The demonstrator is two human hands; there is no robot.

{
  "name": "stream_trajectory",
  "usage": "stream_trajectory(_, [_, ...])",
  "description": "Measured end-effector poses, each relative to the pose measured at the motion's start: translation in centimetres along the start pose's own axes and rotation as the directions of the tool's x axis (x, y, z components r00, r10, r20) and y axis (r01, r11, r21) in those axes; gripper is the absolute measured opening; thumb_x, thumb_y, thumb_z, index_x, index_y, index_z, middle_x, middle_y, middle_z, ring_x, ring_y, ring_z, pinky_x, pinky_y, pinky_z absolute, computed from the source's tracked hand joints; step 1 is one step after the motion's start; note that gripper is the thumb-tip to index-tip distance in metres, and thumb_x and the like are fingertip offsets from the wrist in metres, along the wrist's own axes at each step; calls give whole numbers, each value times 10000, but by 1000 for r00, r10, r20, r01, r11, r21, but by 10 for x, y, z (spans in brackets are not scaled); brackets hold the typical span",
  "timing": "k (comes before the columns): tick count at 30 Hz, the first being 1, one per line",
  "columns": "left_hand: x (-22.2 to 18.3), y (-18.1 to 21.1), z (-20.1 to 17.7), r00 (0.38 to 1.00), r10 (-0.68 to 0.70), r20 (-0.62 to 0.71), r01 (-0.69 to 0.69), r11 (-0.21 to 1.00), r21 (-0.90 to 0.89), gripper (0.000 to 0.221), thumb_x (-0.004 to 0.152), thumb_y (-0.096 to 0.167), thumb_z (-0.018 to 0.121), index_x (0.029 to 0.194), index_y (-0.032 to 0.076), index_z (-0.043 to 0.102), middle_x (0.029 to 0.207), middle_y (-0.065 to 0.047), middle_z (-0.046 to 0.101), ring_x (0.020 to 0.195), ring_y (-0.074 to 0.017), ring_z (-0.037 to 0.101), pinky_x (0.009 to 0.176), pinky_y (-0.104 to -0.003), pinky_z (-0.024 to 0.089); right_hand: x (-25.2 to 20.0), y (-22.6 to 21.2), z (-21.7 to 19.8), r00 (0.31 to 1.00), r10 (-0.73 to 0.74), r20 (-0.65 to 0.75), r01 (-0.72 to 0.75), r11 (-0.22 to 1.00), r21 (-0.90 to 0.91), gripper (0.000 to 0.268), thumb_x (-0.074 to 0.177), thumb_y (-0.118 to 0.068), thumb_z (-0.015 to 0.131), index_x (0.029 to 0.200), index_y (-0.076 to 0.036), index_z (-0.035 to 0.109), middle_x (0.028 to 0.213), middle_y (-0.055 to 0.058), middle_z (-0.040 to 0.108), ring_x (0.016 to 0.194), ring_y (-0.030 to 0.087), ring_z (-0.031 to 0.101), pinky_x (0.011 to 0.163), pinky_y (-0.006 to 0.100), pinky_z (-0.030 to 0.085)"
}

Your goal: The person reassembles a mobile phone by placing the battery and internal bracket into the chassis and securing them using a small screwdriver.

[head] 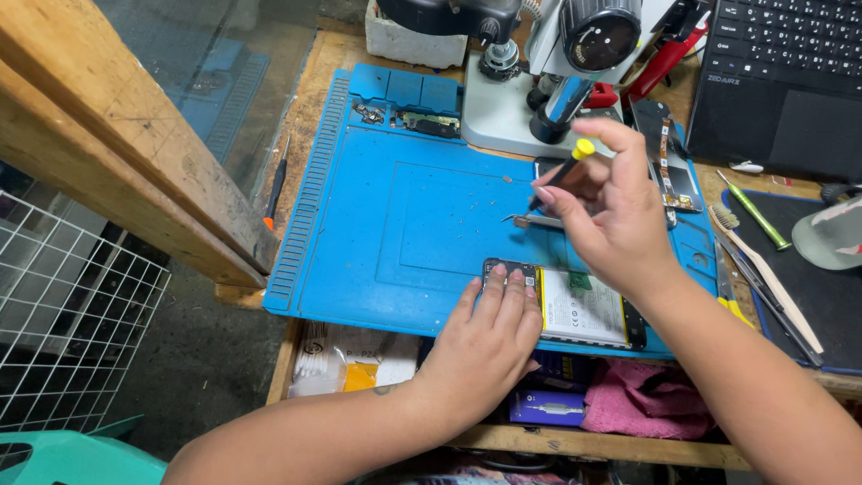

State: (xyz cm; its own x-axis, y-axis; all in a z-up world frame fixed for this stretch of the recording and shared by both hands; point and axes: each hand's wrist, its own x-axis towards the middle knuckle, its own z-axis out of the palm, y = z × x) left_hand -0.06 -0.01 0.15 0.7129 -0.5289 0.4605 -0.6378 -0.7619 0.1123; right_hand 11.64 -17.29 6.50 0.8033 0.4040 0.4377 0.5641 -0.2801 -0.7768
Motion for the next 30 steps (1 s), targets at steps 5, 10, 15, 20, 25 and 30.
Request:
stream_trajectory(5, [0, -1, -1, 1000, 2, -8, -2, 1000, -3, 772, 814, 431, 700, 1342, -100, 514, 1397, -317, 540, 1339, -456, 495, 1106, -535, 412, 7, 4, 20, 1000, 26, 16, -26, 999, -38, 491, 1035, 58, 619, 1435, -70, 364, 1108, 105, 713, 998, 131, 725, 869, 280, 626])
stream_trajectory(10, [1, -2, -2, 1000, 5, -11, -5, 1000, -12, 772, 809, 425, 706, 1341, -100, 514, 1398, -317, 543, 1342, -454, 496, 1110, -532, 414, 9, 13, 29, 1000, -6, 20, 6, 1000, -22, 468, 1042, 47, 626, 1403, -66, 351, 1108, 100, 713, 1016, 130, 732, 874, 276, 628])
stream_trajectory(15, [1, -1, -2, 1000, -1, -1, 1, 1000, -16, 776, 805, 427, 701, 1343, -100, 512, 1401, -316, 541, 1343, -452, 495, 1112, -532, 409, 6, 15, 27, 999, 18, 46, -16, 999, -34, 478, 1033, 51, 618, 1412, -67, 352, 1106, 117, 712, 1028, 147, 727, 878, 289, 624])
stream_trajectory(20, [0, -1, -4, 1000, 0, 13, 0, 1000, 5, 777, 829, 431, 683, 1353, -115, 509, 1412, -317, 533, 1343, -449, 493, 1111, -529, 406, -14, 6, 5, 996, 76, -46, -64, 974, 217, 539, 1060, 62, 581, 1497, -83, 300, 1195, 155, 662, 1063, 192, 710, 946, 329, 611])
stream_trajectory(25, [2, -3, -8, 999, -36, 20, 38, 987, -155, 729, 798, 391, 726, 1282, -120, 538, 1401, -324, 539, 1339, -452, 494, 1095, -521, 410, -54, -2, -18, 947, 269, -174, -182, 898, 400, 519, 1046, 28, 560, 1480, -100, 305, 1168, 168, 629, 1021, 267, 730, 893, 393, 640])
stream_trajectory(30, [4, -8, -14, 999, -42, 31, 48, 968, -245, 657, 791, 336, 768, 1226, -108, 557, 1380, -321, 554, 1321, -451, 513, 1081, -508, 427, -72, 13, -20, 907, 372, -195, -239, 838, 490, 472, 1036, 27, 550, 1434, -98, 330, 1156, 189, 629, 1009, 294, 725, 894, 425, 635])
